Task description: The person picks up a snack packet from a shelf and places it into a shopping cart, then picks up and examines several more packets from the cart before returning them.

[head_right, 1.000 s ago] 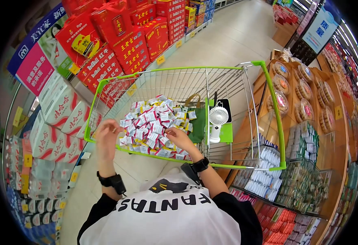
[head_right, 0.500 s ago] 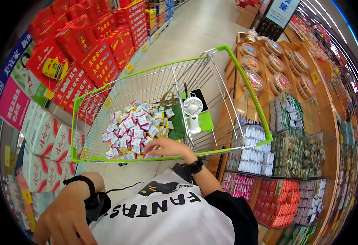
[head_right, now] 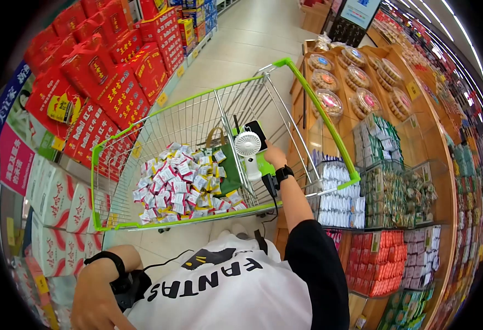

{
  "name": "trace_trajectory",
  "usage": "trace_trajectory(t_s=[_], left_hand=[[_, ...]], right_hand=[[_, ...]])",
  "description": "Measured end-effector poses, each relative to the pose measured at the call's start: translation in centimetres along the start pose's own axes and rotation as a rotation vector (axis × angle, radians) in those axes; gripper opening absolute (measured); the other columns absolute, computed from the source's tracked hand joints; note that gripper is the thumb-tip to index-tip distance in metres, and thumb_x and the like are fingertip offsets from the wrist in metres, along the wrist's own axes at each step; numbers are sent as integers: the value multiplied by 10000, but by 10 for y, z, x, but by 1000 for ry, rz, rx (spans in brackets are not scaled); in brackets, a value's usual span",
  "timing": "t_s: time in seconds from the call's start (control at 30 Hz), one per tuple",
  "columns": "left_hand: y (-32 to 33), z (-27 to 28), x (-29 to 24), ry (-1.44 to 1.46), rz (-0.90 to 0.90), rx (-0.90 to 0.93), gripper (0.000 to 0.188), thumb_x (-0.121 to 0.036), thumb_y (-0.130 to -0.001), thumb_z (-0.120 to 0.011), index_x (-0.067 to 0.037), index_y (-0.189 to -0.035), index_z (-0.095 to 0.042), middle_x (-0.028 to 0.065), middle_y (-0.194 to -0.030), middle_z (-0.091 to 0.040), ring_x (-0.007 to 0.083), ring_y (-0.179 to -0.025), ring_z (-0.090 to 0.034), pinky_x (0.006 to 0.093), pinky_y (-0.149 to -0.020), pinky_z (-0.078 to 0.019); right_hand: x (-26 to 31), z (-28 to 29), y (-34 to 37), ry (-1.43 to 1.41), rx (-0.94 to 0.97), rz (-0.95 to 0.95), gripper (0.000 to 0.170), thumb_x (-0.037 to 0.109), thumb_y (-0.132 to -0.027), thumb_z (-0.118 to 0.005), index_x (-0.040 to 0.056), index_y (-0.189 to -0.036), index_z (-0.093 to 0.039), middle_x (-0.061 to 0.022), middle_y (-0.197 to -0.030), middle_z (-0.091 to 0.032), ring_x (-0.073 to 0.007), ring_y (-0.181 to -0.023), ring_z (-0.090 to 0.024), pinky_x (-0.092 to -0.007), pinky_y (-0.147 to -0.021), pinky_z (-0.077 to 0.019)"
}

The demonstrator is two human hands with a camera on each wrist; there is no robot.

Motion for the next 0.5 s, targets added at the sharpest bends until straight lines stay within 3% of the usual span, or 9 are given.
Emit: trace_trajectory(t_s=[0.03, 0.13, 0.17, 0.3, 0.4, 0.43, 0.5], left_hand=[[-1, -1, 1, -42, 23, 5, 171, -115, -800, -354, -82, -669, -460, 62, -643, -465, 162, -562, -445, 323, -569, -391], [-4, -6, 6, -136, 82, -13, 180, -121, -802, -354, -71, -672, -468, 66, -652, -475, 154, -555, -448, 306, -556, -392], [-6, -7, 7, -174, 103, -25, 183, -121, -802, -355, -67, -670, -470, 67, -651, -477, 151, -552, -449, 297, -550, -393], [-11, -9, 14, -223, 190, -32, 181, -121, -800, -365, -65, -666, -472, 64, -645, -477, 146, -550, -451, 291, -543, -393], [-14, -8, 18, -237, 218, -49, 173, -125, -799, -378, -67, -666, -472, 63, -641, -481, 143, -540, -449, 284, -532, -391], [-14, -7, 19, -252, 218, -60, 182, -132, -801, -380, -69, -658, -473, 64, -639, -484, 142, -534, -447, 280, -526, -389], [-15, -4, 23, -254, 223, -70, 191, -139, -803, -382, -70, -650, -474, 65, -637, -487, 141, -527, -444, 275, -520, -386]], right_hand=[[-3, -9, -10, 111, 14, 6, 630, 89, -704, -421, 228, -1290, -233, -160, -882, -589, -302, -787, -576, -404, -681, -447], [-10, -25, -29, 206, -56, 80, 664, 101, -714, -425, 257, -1304, -164, -156, -906, -584, -302, -802, -572, -416, -690, -442], [-9, -28, -32, 195, -68, 139, 708, 75, -680, -435, 241, -1301, -137, -200, -896, -569, -341, -811, -555, -434, -686, -441], [-18, -55, -44, 362, 34, 59, 702, 142, -706, -433, 240, -1312, -92, -154, -926, -580, -323, -834, -564, -425, -700, -438], [-9, -43, -37, 144, -64, 22, 713, 172, -722, -429, 224, -1316, -38, -176, -913, -579, -333, -815, -566, -421, -679, -437], [2, -30, -29, 146, -141, 55, 758, 163, -718, -466, 141, -1316, -1, -183, -829, -587, -324, -728, -574, -429, -631, -443], [10, -16, -24, 79, -153, 48, 769, 171, -716, -478, 120, -1312, 4, -191, -828, -585, -331, -728, -571, -430, -632, -442]])
Point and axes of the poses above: each hand's wrist, its own y-axis away from the middle knuckle, its own z-axis out of the back of the hand, x = y × z, the point moved 7 cm from there along -y, towards the middle knuckle
